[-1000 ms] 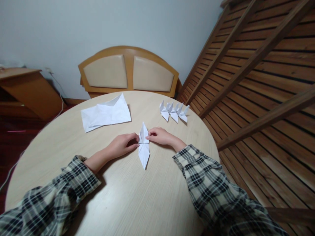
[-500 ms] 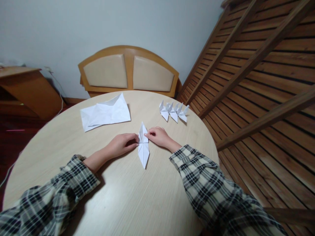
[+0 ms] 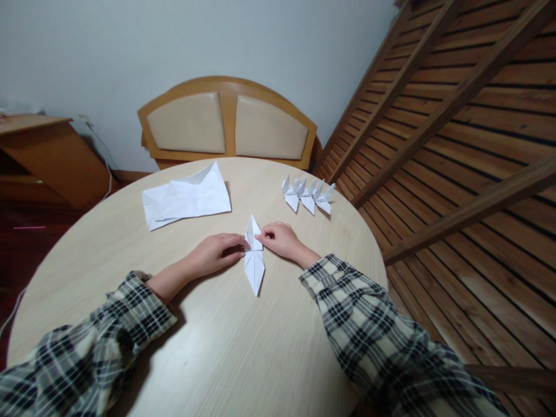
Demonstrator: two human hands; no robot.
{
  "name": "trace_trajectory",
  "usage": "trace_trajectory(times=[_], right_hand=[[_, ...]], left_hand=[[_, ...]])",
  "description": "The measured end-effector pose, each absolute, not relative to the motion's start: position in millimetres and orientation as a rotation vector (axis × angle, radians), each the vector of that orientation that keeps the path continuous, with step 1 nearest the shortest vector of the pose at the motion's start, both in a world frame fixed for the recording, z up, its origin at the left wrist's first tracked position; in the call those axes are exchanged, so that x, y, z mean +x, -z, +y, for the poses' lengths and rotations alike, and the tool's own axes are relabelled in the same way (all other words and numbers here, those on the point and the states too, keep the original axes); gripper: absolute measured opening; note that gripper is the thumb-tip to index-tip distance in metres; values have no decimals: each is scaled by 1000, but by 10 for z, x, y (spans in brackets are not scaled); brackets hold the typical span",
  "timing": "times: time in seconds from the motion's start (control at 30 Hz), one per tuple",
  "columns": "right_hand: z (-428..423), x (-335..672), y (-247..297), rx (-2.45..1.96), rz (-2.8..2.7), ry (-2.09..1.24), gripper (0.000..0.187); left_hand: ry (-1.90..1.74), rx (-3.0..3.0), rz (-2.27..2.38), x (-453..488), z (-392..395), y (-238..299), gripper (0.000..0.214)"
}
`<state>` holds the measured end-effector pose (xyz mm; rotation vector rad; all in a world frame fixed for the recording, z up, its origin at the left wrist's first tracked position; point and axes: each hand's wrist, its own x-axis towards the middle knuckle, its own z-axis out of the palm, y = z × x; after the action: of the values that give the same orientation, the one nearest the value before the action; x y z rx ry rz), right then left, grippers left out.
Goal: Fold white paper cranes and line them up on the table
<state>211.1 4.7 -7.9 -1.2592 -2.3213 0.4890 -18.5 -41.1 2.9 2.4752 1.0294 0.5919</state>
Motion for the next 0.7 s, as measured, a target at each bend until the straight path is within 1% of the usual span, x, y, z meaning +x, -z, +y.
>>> trace_trajectory(times=[0.3,0.7], right_hand=[[74,2109,120,-1244,-2325,-452,32],[56,2103,116,-1274,-2322,-444,28]], left_hand=[[-668,2474,1012,-195,-401,6,20],[-778,2506,1166,-107,-361,43,17]])
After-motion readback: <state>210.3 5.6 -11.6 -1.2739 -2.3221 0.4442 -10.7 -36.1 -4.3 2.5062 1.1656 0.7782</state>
